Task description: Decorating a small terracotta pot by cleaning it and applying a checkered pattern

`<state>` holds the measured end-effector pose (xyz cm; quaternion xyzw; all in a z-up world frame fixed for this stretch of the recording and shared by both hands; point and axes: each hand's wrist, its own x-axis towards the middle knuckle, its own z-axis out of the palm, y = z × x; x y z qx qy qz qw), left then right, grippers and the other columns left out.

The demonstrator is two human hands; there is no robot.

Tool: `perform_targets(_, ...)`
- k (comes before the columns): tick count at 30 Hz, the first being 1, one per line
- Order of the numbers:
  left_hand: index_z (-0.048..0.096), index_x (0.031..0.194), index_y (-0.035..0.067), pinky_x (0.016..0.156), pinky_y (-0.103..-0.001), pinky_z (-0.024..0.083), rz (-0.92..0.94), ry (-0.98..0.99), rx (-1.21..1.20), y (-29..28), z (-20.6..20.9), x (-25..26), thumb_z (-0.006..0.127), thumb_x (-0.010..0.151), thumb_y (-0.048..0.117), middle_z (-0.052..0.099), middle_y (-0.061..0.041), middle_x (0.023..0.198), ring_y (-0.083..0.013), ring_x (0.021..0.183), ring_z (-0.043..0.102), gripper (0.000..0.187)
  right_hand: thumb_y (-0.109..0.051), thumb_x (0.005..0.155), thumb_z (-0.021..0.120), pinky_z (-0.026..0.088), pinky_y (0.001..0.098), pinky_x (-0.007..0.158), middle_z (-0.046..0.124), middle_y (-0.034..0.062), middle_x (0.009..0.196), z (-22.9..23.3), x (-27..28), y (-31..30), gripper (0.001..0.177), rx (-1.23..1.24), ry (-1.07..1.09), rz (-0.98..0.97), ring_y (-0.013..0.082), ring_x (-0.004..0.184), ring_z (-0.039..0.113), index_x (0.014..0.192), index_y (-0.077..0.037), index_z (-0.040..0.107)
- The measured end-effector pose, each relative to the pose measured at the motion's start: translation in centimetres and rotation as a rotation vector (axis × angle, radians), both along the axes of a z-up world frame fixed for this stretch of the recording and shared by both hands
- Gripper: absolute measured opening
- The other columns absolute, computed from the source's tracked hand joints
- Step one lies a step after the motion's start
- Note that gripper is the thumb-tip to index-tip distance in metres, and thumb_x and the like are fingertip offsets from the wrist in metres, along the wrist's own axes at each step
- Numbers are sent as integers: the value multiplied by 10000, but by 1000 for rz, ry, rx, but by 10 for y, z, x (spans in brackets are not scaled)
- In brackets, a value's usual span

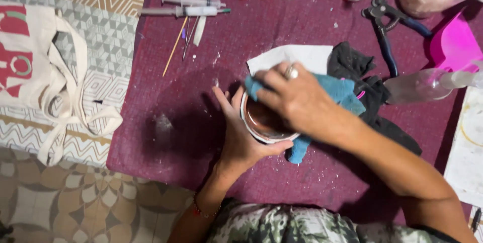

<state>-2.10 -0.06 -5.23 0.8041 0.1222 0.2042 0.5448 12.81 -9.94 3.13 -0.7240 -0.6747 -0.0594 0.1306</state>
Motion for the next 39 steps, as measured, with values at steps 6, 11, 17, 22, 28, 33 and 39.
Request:
perform_targets(6,-181,1500,-50,1303,-546,84,-13,-36,-79,4,18,10,944,427,214,515,-135,1464,-280,1313,618,1577,-209,942,532,348,484,842,581,93,1244,10,-19,-17,177,-160,199,175,329,1068,520,1018,-97,645)
perform_targets(11,-242,1517,6,1305,-483,257,-41,-206,-98,3,14,12,999,562,167,488,-242,1465,-355,1352,577,1574,-136,901,640,358,469,788,569,132,995,2,-30,-22,156,41,256,-212,336,934,518,1017,-36,670)
perform_targets(17,-229,1526,-15,1304,-480,306,-41,-195,-51,4,12,11,1032,541,197,408,-266,1547,-396,1442,499,1614,-25,866,597,371,485,703,500,143,879,-14,-28,3,27,30,114,-385,380,816,516,876,-41,578)
perform_targets(22,-177,1493,-99,1277,-483,272,-9,-64,-25,5,11,9,1024,422,222,418,-236,1519,-388,1416,494,1641,-118,913,563,377,461,754,551,97,952,-14,-32,11,158,-15,77,-260,314,880,520,1013,-48,665)
perform_targets(28,-185,1514,9,1206,-416,422,-59,-170,-136,5,21,14,987,516,129,500,-236,1444,-317,1261,627,1544,-120,1022,570,301,407,716,479,40,930,-4,-18,-8,176,-103,182,124,234,910,491,854,-68,574)
perform_targets(33,-276,1507,-5,1316,-486,279,-15,-149,-62,1,10,10,1052,460,149,421,-278,1544,-399,1458,483,1698,-75,848,625,385,481,716,531,126,915,-3,-13,-1,90,-30,14,-303,367,867,526,930,-43,643)
perform_targets(39,-244,1536,-7,1321,-558,177,12,-160,66,2,-1,9,1047,469,265,444,-241,1545,-371,1404,566,1696,-124,1017,581,340,410,760,494,31,919,-21,-30,11,177,-56,115,-44,229,870,458,840,-112,572)
